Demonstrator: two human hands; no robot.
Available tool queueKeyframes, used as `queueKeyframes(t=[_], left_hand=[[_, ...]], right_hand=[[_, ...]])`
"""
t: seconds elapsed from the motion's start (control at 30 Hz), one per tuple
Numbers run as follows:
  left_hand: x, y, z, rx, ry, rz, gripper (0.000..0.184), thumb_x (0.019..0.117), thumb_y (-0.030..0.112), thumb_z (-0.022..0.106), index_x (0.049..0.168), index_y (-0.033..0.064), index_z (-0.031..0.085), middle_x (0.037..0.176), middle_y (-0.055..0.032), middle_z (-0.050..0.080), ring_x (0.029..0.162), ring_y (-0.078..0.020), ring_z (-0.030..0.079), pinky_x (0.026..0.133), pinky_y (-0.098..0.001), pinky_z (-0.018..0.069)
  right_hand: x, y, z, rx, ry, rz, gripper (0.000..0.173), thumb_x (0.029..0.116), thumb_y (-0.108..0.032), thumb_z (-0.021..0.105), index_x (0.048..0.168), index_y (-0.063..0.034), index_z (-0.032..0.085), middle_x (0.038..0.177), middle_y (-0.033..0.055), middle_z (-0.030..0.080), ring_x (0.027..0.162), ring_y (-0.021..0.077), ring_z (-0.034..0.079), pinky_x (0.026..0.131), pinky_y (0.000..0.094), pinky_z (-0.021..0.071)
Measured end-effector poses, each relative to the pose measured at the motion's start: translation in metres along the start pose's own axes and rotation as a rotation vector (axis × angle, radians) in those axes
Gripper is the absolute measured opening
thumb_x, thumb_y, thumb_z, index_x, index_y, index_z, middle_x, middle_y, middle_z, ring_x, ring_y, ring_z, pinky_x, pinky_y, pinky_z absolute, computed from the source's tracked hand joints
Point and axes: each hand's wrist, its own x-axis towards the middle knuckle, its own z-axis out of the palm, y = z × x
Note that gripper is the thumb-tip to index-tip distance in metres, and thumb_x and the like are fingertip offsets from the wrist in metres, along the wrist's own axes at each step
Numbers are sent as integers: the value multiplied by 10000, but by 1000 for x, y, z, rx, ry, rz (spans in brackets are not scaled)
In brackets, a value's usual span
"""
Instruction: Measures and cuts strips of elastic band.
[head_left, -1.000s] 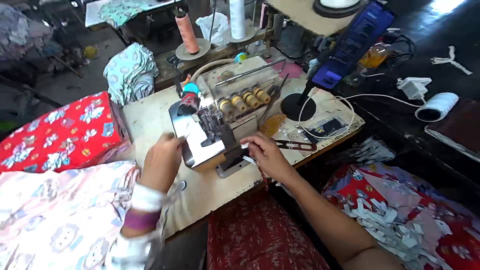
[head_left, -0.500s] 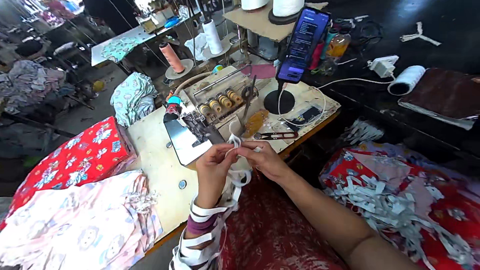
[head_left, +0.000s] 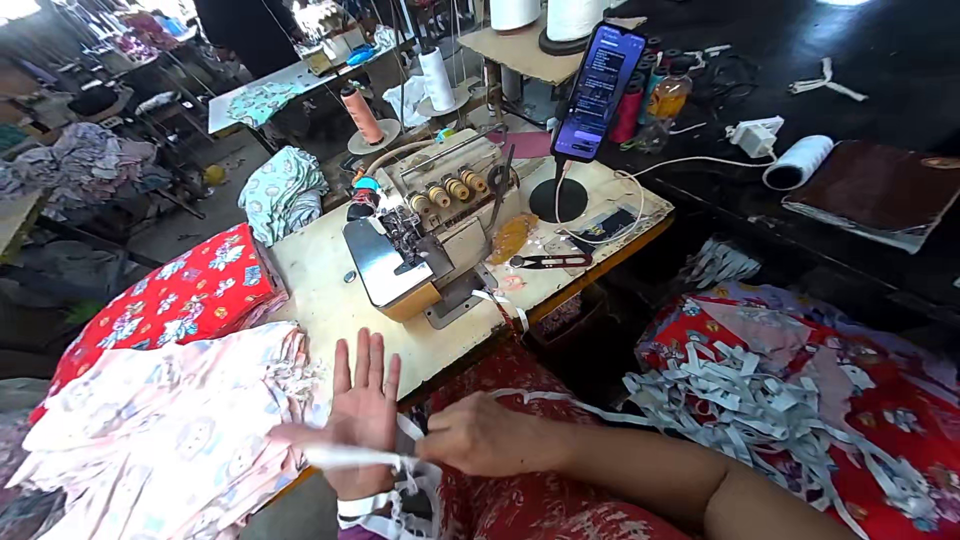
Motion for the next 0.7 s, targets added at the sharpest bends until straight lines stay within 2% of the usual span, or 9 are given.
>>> queueKeyframes(t=[0.07,0.1,0.17,0.2,0.23,0.3,0.43,0.67,0.7], left_hand=[[-5,19,12,115,-128,69,1273,671,940,453,1609,127,171,1550,-74,497,1415,-241,505,1067,-416,507],[-8,30,10,91,-210,118,1242,683,907,514,1624,178,157,1581,-41,458,1429,-213,485,1060,-412,513],[-14,44,0,-81,-418,170,748,848,614,673,1479,239,528,1397,41,635,1221,-91,642,889,-288,588],[-15,45,-1,-71,-439,125,378,925,448,678,1215,212,736,1064,77,754,911,-16,707,706,-189,572],[-16,41,3,150,-387,79,194,991,362,620,1002,248,777,824,135,737,695,45,667,587,-129,524],[-19,20,18,606,-108,-61,213,1001,135,577,882,186,746,728,101,732,620,-15,679,598,-190,577],[-21,-22,15,825,-24,-185,189,1017,66,553,1065,-24,712,911,0,741,795,-75,713,766,-273,615],[-8,-11,21,1117,-412,-196,496,960,156,698,1415,4,571,1307,-142,622,1017,-149,671,856,-304,577],[-5,-5,24,1136,-466,-199,436,966,137,687,1369,-8,602,1237,-139,656,959,-143,681,818,-295,584]], right_hand=[[2,-10,-9,109,-264,138,388,949,-25,647,1335,7,632,999,212,713,855,341,721,755,476,590],[9,-14,-21,183,-412,286,623,933,9,662,1518,4,448,1219,263,669,1062,397,692,931,542,549],[19,-15,-44,207,-488,514,803,904,81,630,1607,0,251,1389,286,572,1250,411,598,1082,537,459],[23,-14,-56,171,-467,593,754,942,81,576,1608,13,230,1394,290,565,1266,406,587,1097,517,447],[26,-13,-67,119,-435,659,666,1001,48,507,1606,19,229,1349,289,593,1233,400,608,1078,507,463],[31,-12,-81,66,-399,747,552,1079,-34,399,1605,9,238,1198,261,658,1089,375,663,992,505,509],[16,-2,-77,50,-247,675,425,1083,-89,424,1498,0,448,983,162,708,848,262,680,824,441,555],[10,0,-85,69,-300,578,382,1068,-104,472,1439,-12,477,881,57,683,765,124,630,753,325,538],[11,-2,-88,78,-310,554,383,1061,-93,489,1436,-14,482,875,59,688,757,133,641,740,335,548]])
